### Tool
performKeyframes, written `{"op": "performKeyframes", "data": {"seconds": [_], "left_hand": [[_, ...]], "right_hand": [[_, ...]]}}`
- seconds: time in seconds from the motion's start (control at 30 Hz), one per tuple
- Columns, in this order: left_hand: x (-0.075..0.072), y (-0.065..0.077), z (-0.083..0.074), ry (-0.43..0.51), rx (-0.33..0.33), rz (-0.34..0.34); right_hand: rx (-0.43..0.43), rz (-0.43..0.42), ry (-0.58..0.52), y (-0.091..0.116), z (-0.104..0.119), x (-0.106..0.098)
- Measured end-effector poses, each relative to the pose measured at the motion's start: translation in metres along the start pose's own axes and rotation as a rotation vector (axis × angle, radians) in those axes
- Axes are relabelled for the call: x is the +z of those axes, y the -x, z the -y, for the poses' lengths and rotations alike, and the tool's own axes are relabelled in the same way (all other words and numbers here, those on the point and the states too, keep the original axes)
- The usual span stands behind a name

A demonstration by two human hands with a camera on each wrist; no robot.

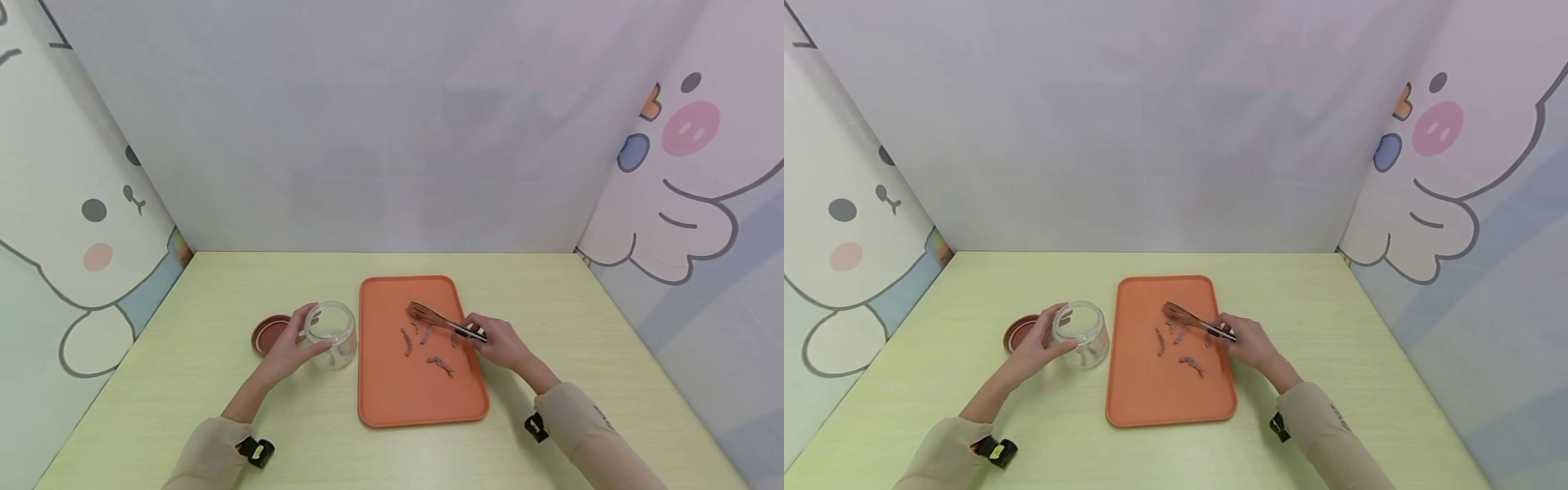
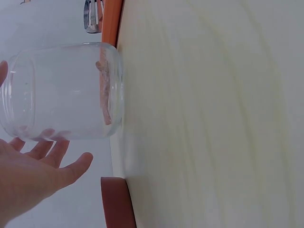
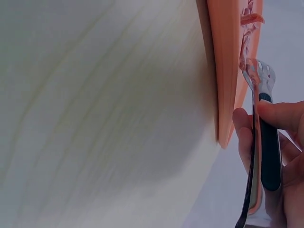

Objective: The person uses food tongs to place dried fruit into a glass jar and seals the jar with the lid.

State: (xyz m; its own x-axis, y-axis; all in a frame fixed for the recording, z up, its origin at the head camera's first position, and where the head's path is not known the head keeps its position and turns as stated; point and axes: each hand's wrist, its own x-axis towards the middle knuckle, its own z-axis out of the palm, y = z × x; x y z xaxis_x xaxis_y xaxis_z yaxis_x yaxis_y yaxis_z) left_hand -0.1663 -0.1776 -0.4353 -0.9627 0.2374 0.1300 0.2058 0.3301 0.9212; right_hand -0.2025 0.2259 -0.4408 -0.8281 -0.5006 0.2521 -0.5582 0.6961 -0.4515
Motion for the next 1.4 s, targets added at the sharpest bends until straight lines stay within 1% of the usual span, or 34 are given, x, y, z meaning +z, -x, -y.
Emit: {"op": "performKeyframes", "data": {"seconds": [0.1, 0.23, 0.47, 0.57, 0.67, 0.73, 0.87, 1.07, 1.2, 1.4], "left_hand": [[0.000, 0.000, 0.003, -0.012, 0.004, -0.001], [0.000, 0.000, 0.003, -0.015, 0.006, 0.000], [0.001, 0.000, 0.000, -0.010, 0.002, 0.003], [0.001, 0.002, -0.007, -0.002, 0.012, 0.006], [0.001, 0.005, -0.019, 0.002, 0.018, 0.008], [0.001, 0.007, -0.026, 0.000, 0.015, 0.008], [0.001, 0.008, -0.031, -0.008, -0.002, 0.010], [0.001, 0.007, -0.031, -0.004, -0.014, 0.008], [0.001, 0.007, -0.030, -0.008, -0.015, 0.008], [0.001, 0.006, -0.030, -0.014, -0.016, 0.005]], "right_hand": [[0.005, -0.015, -0.003, 0.001, -0.002, 0.002], [0.016, -0.028, -0.017, 0.003, -0.002, 0.004], [0.065, -0.028, -0.084, 0.005, 0.001, -0.002], [0.071, -0.031, -0.096, 0.006, 0.003, -0.006], [0.074, -0.035, -0.098, 0.007, 0.004, -0.010], [0.068, -0.038, -0.100, 0.008, 0.005, -0.013], [0.044, -0.052, -0.103, 0.009, 0.007, -0.018], [-0.008, -0.074, -0.108, 0.009, 0.014, -0.027], [-0.040, -0.085, -0.126, 0.007, 0.023, -0.034], [-0.126, -0.114, -0.128, 0.002, 0.037, -0.042]]}}
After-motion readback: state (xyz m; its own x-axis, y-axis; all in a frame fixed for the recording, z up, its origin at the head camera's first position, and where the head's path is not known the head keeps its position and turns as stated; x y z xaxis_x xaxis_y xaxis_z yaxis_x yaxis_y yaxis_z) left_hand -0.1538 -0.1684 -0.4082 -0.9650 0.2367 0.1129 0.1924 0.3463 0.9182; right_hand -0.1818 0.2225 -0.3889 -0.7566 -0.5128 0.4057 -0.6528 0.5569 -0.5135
